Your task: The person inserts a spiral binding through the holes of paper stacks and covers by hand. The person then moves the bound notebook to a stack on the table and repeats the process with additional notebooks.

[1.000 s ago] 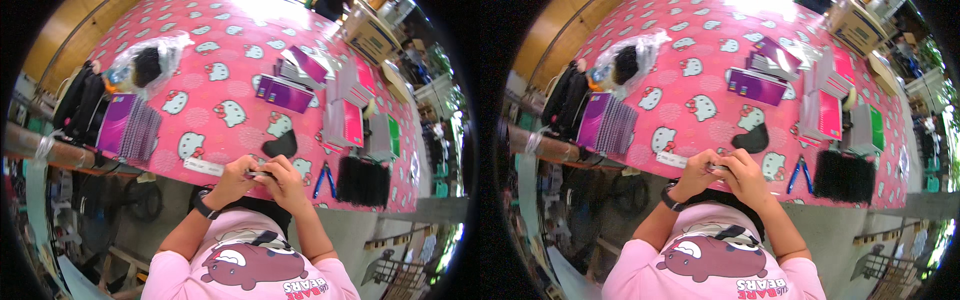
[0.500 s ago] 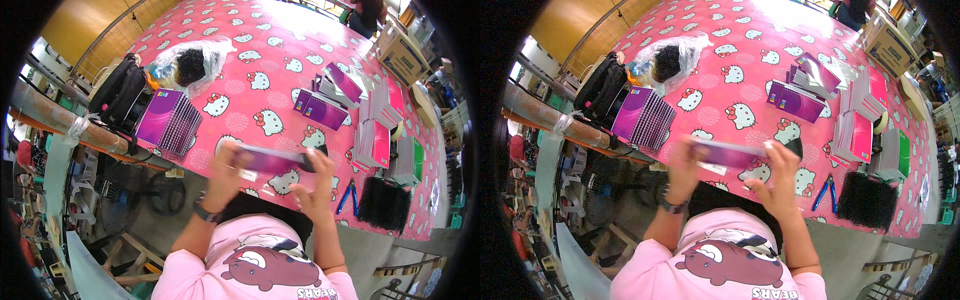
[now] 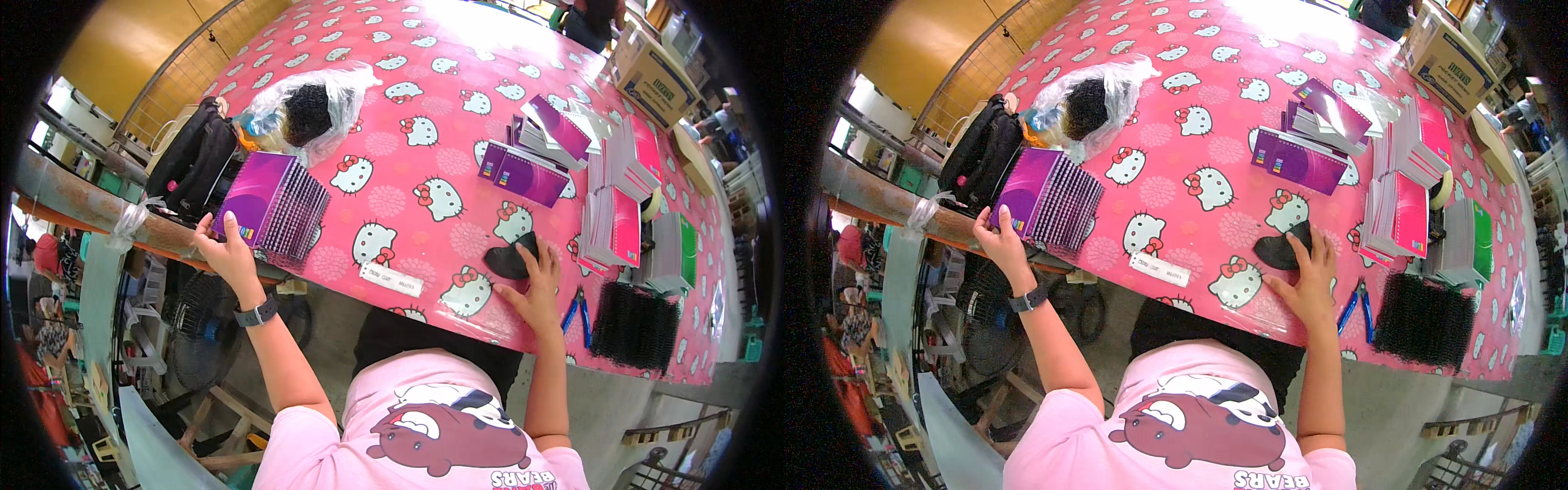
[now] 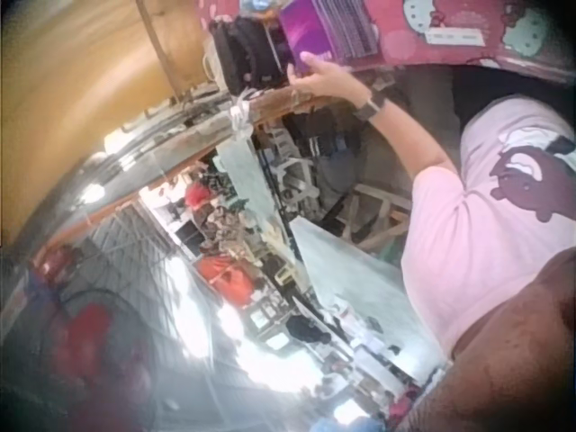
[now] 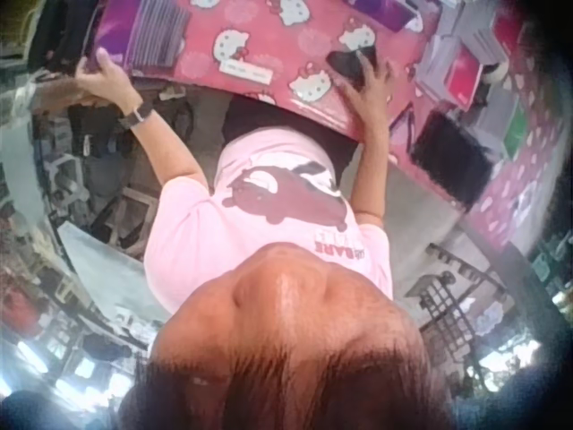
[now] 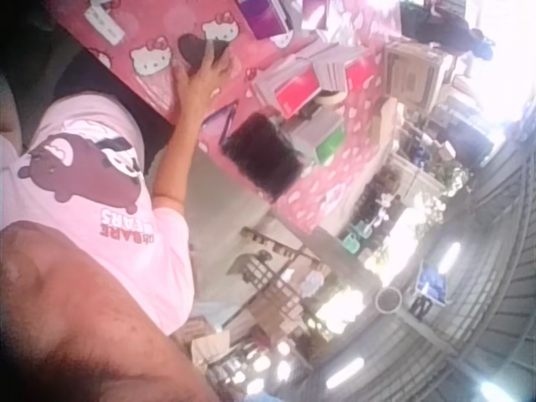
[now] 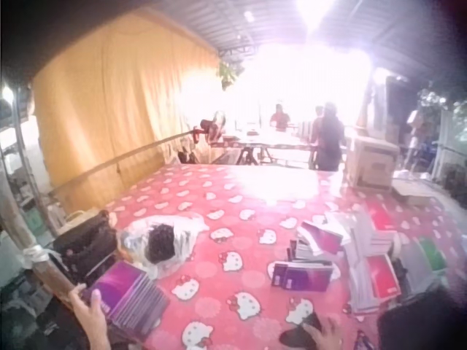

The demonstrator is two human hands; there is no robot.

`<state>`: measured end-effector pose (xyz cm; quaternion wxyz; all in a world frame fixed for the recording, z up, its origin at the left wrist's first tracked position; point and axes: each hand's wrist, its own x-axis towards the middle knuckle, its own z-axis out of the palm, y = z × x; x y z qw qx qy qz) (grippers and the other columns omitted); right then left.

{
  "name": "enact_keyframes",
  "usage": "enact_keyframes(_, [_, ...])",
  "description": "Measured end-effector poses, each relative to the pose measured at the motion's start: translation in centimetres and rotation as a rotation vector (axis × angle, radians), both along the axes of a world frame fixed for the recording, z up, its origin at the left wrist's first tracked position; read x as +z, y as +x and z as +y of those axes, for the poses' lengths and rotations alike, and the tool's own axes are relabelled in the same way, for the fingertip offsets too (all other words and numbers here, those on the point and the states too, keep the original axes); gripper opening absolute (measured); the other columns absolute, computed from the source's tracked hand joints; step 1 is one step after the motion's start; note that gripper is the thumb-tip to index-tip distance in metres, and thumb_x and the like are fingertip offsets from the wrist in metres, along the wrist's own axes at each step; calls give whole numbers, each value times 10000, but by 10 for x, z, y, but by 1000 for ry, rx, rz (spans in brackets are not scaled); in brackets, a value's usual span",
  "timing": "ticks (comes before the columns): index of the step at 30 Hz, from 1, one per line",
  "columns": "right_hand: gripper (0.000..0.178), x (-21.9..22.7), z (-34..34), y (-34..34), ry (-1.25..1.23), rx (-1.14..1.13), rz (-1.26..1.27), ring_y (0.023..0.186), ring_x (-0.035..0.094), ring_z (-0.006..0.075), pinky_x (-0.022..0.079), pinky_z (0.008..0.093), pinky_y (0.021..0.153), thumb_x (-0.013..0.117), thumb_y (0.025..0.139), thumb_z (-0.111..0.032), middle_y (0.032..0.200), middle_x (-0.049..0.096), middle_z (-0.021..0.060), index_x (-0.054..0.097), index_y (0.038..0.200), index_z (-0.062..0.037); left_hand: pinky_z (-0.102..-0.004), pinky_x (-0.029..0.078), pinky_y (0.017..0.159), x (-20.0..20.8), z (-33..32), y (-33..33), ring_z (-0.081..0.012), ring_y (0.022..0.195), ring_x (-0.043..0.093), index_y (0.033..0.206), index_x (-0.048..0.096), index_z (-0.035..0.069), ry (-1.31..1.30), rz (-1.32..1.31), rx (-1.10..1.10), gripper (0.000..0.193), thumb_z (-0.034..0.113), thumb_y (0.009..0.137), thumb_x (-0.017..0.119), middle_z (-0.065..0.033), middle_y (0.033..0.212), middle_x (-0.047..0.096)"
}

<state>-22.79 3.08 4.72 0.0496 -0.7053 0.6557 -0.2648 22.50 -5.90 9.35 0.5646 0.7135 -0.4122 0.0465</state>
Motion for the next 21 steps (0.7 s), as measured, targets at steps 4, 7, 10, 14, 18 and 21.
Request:
enact_keyframes(4, [595,-26,-2,-15,-21,-80,-255,1195,410,381,364,445,1003,793,619,-173,1344,373,196,565,1161,-78,-351,407,861,2,-7,-12,-223,957,507,1121,531,-25,-15,-88,-60,438,327,880,631,-119,1066,533])
enact_keyframes(7, [542,-28,-1,-20,-65,-70,-292,1137,457,359,419,402,946,779,622,-106,1267,412,189,570,1119,-52,-410,376,929,20,1,-18,-303,1059,498,1064,574,10,19,-200,-88,384,311,844,665,-162,1148,533])
enact_keyframes(10, [500,-29,0,-16,-79,-81,-272,1089,475,335,449,392,888,773,625,-76,1223,426,172,577,1083,-36,-400,390,907,53,18,-43,-286,1040,515,1004,617,40,31,-536,-296,337,240,762,738,-123,1092,578])
enact_keyframes(14, [451,-31,5,-19,-31,-116,-342,1044,485,320,445,392,868,759,643,-68,1219,431,172,583,1057,-31,-361,454,837,49,18,-47,-263,957,568,975,642,31,186,-493,-412,297,93,703,744,-96,989,624])
enact_keyframes(18, [409,-21,9,-21,-88,-72,-224,1052,483,321,407,404,898,745,676,-101,1179,477,165,590,1049,-39,-360,468,839,45,17,-47,-255,944,583,956,670,32,187,-492,-385,257,90,714,736,-93,981,639])
enact_keyframes(21, [397,-6,-4,-23,-190,-65,-240,1077,476,319,388,412,910,740,694,-138,1150,517,157,596,1052,-44,-360,464,848,39,18,-43,-259,959,583,965,676,29,183,-534,-369,247,105,736,729,-96,1000,639])
